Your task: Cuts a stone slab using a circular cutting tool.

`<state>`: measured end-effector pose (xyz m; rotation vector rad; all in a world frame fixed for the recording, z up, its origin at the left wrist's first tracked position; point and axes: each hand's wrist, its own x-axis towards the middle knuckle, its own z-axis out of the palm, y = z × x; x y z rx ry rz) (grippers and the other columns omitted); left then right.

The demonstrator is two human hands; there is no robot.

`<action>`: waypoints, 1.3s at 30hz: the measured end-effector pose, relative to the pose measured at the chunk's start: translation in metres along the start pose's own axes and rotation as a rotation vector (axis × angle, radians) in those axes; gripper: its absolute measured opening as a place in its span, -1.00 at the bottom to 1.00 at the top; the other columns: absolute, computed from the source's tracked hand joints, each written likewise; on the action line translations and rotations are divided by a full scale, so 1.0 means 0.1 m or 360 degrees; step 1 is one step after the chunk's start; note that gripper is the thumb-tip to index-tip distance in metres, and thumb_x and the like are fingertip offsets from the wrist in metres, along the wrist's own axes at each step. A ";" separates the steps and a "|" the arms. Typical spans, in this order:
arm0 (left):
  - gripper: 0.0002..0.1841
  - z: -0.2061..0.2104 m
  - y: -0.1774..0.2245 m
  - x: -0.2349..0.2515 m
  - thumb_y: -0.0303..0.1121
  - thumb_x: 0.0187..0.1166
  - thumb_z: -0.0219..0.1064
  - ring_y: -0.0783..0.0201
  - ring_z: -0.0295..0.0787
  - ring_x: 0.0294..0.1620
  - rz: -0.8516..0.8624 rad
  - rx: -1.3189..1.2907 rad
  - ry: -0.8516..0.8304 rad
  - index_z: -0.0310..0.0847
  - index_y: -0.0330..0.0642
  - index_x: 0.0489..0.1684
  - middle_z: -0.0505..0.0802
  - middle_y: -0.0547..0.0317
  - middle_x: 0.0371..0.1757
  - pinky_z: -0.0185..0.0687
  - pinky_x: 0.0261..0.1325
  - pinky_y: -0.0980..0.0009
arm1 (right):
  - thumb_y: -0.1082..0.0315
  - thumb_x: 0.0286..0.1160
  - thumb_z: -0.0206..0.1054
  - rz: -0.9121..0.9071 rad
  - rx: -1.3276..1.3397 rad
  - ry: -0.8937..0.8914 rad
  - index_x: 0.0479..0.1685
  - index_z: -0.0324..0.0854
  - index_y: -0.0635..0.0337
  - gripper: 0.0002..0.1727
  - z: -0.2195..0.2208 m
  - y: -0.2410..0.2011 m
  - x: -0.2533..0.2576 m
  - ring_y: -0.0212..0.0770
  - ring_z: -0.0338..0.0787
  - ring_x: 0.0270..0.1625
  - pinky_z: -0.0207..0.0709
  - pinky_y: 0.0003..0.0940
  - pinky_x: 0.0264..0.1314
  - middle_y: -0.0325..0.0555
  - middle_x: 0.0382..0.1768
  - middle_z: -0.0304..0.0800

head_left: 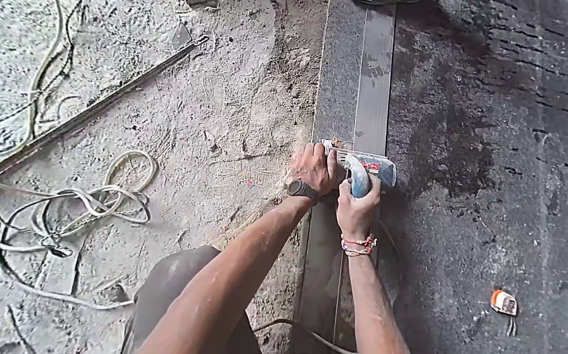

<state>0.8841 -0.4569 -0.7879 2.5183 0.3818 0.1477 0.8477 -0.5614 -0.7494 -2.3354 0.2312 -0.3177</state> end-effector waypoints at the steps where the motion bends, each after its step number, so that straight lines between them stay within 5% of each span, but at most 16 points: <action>1: -0.39 0.00 0.00 0.01 0.06 0.73 -0.16 -0.19 0.79 0.09 -0.0002 -0.0005 0.0000 0.72 -0.27 -0.10 0.82 -0.18 -0.07 0.67 0.07 -0.12 | 0.29 0.22 0.44 -0.0003 -0.0002 0.0000 0.22 0.56 0.49 -0.43 0.00 0.00 0.00 -0.27 0.79 -0.32 0.67 -0.32 -0.19 0.06 -0.28 0.79; 17: -0.41 0.08 0.01 0.09 0.06 0.73 -0.13 -0.13 0.81 -0.08 0.0004 0.0006 0.0272 0.68 -0.25 -0.29 0.79 -0.11 -0.23 0.67 -0.12 -0.03 | 0.26 0.27 0.42 -0.0011 -0.0026 0.0030 0.22 0.55 0.42 -0.47 0.07 -0.02 0.09 -0.26 0.78 -0.35 0.66 -0.29 -0.27 0.00 -0.30 0.78; 39: -0.38 0.11 0.01 0.26 0.10 0.73 -0.16 -0.12 0.80 -0.10 0.0000 0.0067 0.0280 0.69 -0.22 -0.33 0.78 -0.08 -0.31 0.62 -0.17 -0.01 | 0.26 0.29 0.41 -0.0164 -0.0105 0.0078 0.19 0.56 0.35 -0.51 0.16 -0.01 0.23 -0.21 0.81 -0.28 0.66 -0.27 -0.18 -0.01 -0.28 0.79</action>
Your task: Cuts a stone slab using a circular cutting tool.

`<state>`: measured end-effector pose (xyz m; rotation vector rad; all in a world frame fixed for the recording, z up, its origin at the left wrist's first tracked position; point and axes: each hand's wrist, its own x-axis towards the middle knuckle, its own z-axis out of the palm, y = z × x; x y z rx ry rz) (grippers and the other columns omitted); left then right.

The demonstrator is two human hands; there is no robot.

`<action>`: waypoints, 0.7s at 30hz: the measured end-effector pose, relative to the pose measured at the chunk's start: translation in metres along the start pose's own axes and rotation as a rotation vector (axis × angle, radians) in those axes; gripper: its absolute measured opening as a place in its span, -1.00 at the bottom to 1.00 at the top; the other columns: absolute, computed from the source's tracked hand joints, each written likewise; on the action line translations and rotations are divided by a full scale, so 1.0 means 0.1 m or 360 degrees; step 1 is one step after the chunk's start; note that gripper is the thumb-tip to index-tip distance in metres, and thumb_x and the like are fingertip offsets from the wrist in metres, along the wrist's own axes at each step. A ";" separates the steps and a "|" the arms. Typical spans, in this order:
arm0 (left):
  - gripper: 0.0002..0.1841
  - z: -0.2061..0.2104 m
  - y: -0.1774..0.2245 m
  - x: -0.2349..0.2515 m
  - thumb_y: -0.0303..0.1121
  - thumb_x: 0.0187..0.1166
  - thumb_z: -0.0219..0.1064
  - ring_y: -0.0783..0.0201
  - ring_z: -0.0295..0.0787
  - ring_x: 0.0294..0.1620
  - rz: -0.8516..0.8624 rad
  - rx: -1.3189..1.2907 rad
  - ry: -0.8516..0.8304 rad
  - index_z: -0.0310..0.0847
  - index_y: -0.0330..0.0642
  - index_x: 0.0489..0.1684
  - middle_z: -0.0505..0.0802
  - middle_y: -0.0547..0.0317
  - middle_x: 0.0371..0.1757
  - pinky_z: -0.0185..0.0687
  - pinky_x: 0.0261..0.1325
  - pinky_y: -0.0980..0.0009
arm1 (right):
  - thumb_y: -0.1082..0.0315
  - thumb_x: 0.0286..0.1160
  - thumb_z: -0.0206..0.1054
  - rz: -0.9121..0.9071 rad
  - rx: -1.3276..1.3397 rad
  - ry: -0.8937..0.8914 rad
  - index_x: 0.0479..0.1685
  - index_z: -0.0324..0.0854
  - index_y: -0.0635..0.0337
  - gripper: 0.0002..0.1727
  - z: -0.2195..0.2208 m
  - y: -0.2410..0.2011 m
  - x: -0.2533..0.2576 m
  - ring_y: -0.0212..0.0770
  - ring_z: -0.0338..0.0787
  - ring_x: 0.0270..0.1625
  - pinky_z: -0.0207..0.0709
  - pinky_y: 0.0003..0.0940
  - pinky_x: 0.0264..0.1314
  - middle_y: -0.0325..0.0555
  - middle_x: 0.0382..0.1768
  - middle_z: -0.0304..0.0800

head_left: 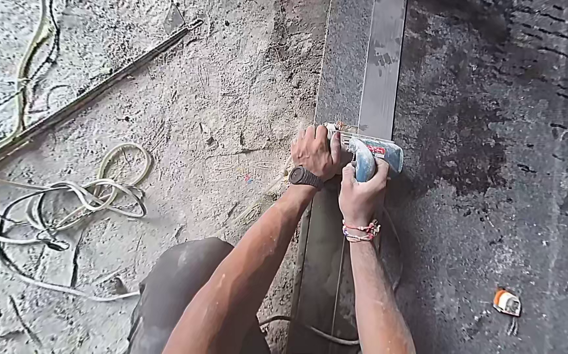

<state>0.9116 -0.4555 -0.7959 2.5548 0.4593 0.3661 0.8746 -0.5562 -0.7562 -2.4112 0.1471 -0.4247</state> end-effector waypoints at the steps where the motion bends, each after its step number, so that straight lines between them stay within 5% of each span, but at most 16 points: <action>1: -0.39 0.01 0.00 0.00 0.10 0.73 -0.15 -0.12 0.80 -0.11 0.0005 0.0003 0.0022 0.68 -0.21 -0.34 0.77 -0.07 -0.31 0.62 -0.19 -0.01 | 0.27 0.30 0.42 0.0001 0.0008 -0.0007 0.20 0.55 0.35 -0.51 0.00 0.00 0.00 -0.21 0.80 -0.27 0.66 -0.26 -0.17 0.00 -0.27 0.79; 21: -0.41 0.04 0.01 0.15 0.08 0.74 -0.12 -0.11 0.80 -0.09 0.0006 -0.0021 0.0016 0.68 -0.21 -0.32 0.78 -0.08 -0.28 0.64 -0.16 -0.02 | 0.26 0.32 0.42 0.0065 0.0058 -0.0054 0.27 0.53 0.27 -0.49 0.05 -0.02 0.12 -0.23 0.81 -0.23 0.67 -0.24 -0.15 -0.06 -0.22 0.79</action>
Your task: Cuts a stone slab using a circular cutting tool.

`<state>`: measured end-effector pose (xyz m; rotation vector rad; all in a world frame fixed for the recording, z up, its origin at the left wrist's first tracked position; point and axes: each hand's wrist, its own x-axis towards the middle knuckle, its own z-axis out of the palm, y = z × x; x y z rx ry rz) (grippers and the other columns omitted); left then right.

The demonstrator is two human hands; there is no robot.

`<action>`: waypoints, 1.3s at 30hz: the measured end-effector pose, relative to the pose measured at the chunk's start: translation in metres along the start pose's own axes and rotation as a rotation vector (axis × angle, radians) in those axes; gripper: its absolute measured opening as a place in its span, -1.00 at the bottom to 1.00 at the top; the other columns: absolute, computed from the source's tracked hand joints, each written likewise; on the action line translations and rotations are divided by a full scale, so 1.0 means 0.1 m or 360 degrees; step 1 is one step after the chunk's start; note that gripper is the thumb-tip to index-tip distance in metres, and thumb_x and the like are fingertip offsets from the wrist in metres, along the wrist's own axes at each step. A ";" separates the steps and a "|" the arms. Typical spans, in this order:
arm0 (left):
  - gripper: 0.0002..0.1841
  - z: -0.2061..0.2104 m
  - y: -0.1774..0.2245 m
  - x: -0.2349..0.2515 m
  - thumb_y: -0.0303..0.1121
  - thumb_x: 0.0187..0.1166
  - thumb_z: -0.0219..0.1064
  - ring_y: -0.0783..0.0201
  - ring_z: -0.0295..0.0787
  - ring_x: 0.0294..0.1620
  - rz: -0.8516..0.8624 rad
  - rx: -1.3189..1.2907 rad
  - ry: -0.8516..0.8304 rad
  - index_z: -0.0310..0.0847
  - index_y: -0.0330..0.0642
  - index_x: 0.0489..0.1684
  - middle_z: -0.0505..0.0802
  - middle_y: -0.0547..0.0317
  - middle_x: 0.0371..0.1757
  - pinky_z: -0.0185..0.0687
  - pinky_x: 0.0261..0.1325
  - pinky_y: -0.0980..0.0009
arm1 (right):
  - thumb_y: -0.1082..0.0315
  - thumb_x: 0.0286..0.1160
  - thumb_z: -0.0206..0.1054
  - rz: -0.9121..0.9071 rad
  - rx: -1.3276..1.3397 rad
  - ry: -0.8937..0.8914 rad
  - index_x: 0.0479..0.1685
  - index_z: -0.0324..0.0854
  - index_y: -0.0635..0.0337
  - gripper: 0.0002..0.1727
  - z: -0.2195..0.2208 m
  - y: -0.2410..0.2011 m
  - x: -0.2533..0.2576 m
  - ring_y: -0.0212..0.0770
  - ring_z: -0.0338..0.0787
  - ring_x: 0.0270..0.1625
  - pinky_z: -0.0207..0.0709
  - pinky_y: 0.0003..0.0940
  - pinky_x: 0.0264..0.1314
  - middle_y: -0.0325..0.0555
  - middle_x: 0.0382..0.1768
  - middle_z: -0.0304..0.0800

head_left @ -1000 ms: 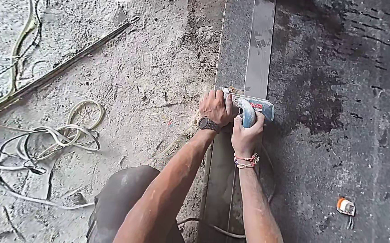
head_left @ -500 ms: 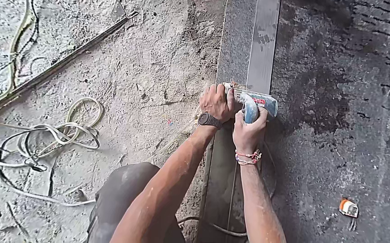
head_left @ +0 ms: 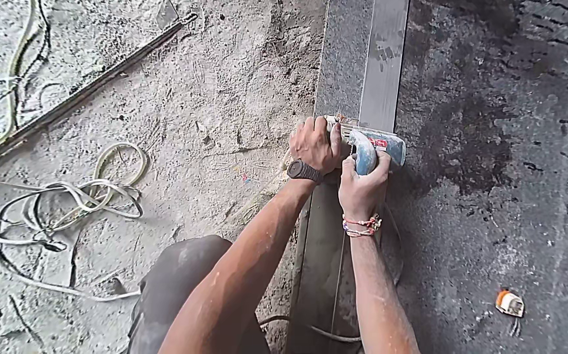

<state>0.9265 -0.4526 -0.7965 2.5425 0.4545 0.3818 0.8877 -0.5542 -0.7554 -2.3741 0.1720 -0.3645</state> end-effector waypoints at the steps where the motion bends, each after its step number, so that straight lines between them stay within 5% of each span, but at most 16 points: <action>1: -0.41 0.01 0.00 0.00 0.08 0.73 -0.11 -0.11 0.80 -0.10 0.0004 0.0002 0.0016 0.68 -0.21 -0.33 0.78 -0.08 -0.29 0.63 -0.16 -0.02 | 0.25 0.33 0.41 0.0000 -0.0012 0.0003 0.26 0.54 0.26 -0.51 0.01 0.00 0.00 -0.23 0.80 -0.25 0.67 -0.24 -0.18 -0.07 -0.23 0.79; 39: -0.43 0.09 0.01 0.30 0.08 0.74 -0.12 -0.09 0.80 -0.05 -0.0004 -0.0012 0.0044 0.69 -0.18 -0.31 0.81 -0.06 -0.23 0.62 -0.13 -0.01 | 0.19 0.46 0.39 0.0093 -0.0041 -0.0074 0.32 0.51 0.20 -0.52 0.11 -0.08 0.25 -0.19 0.82 -0.22 0.67 -0.19 -0.23 -0.05 -0.16 0.79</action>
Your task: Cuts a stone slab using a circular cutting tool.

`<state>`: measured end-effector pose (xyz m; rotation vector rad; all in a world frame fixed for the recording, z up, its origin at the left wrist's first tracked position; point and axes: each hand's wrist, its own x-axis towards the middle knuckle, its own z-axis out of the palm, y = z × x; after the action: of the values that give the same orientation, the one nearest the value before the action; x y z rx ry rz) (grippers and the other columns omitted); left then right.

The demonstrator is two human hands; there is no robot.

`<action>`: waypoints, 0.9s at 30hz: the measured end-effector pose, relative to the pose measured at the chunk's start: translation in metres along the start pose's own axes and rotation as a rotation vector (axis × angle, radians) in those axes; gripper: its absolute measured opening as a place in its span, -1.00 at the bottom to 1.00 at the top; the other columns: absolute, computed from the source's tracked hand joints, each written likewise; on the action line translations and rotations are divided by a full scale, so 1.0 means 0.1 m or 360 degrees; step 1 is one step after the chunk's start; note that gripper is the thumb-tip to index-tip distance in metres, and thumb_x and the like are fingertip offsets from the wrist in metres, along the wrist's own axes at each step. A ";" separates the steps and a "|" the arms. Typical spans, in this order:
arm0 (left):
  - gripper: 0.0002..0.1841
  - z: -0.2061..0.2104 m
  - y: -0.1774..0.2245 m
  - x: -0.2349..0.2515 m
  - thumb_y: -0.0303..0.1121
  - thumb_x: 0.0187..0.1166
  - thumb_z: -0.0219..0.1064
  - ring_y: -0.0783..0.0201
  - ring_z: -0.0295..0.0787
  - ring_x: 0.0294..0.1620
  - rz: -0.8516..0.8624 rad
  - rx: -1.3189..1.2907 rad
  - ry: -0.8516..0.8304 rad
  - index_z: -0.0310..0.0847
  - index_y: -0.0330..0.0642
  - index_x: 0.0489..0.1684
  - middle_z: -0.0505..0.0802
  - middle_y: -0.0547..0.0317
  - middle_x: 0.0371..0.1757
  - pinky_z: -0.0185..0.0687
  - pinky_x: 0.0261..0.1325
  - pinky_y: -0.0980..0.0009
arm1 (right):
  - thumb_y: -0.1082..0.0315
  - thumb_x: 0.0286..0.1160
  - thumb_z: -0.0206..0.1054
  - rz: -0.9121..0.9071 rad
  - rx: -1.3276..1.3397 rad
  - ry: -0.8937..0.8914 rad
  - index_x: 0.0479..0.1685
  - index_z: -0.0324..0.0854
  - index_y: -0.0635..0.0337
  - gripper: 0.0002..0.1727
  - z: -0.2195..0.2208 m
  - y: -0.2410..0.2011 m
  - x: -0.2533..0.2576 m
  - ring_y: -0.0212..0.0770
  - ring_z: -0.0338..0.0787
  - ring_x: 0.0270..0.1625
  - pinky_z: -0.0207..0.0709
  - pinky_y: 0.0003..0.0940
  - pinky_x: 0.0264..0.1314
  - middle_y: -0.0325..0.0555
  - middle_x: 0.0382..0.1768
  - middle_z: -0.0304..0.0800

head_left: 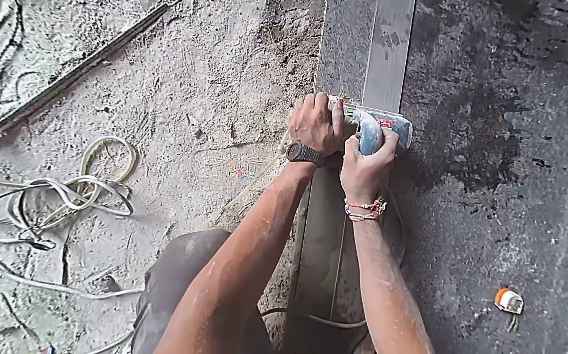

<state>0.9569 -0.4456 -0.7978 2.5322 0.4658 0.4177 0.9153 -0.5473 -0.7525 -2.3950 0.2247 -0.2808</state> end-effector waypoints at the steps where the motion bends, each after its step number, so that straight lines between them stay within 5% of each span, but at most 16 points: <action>1: -0.43 0.01 0.00 0.01 0.07 0.73 -0.11 -0.09 0.80 -0.07 0.0004 0.0003 0.0012 0.69 -0.18 -0.32 0.80 -0.06 -0.26 0.62 -0.15 0.00 | 0.20 0.46 0.38 0.0004 0.0003 -0.0011 0.34 0.51 0.20 -0.52 0.00 0.00 0.01 -0.19 0.82 -0.21 0.67 -0.19 -0.22 -0.05 -0.14 0.80; 27: -0.41 0.06 0.00 0.18 0.12 0.73 -0.12 -0.06 0.80 -0.08 -0.0005 -0.0020 0.0053 0.70 -0.15 -0.31 0.80 -0.01 -0.26 0.62 -0.18 0.02 | 0.22 0.48 0.38 -0.0032 0.0069 -0.0013 0.32 0.51 0.24 -0.53 0.09 -0.03 0.17 -0.22 0.81 -0.19 0.69 -0.23 -0.18 -0.03 -0.10 0.77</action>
<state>0.9754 -0.4413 -0.7991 2.5156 0.4785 0.4605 0.9344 -0.5434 -0.7548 -2.3564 0.1890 -0.2825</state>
